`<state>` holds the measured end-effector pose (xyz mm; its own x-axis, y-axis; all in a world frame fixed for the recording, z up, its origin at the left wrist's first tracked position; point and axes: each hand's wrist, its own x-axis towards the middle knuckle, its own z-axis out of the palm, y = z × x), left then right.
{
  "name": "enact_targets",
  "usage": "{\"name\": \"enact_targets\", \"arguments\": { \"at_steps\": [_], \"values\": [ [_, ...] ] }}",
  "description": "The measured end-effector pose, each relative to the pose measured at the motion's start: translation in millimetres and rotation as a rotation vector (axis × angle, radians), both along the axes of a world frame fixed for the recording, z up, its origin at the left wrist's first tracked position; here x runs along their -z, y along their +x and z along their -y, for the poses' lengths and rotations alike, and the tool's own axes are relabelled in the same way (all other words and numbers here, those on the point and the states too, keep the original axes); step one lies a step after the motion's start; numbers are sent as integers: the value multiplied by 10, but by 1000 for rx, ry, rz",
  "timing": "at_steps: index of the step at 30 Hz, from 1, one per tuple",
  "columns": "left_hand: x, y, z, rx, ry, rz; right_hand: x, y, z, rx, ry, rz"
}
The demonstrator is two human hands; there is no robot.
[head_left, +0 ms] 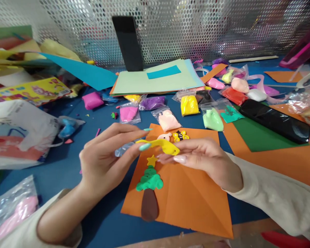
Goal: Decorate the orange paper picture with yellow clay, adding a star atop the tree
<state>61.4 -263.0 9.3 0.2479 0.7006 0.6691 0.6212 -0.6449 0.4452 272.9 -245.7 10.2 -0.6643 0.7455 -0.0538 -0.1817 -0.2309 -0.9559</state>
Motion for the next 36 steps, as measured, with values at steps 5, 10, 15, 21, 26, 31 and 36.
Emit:
{"name": "enact_targets", "arguments": {
  "at_steps": [5,10,15,21,26,31,36],
  "values": [
    [48,119,31,179,-178,-29,-20,-46,46,-97,202,76],
    [14,252,88,289,-255,-25,0,-63,123,36,335,313],
    [-38,249,102,178,-167,-70,-18,-58,146,43,369,312],
    [-40,96,26,5,-95,-95,-7,-42,87,100,207,176],
    [29,36,-5,55,-90,-18,-37,-35,70,41,218,58],
    [54,124,33,186,-23,-159,-55,-75,105,-45,255,39],
    [55,179,41,293,-59,-206,-3,-83,138,-48,315,148]
  ]
}}
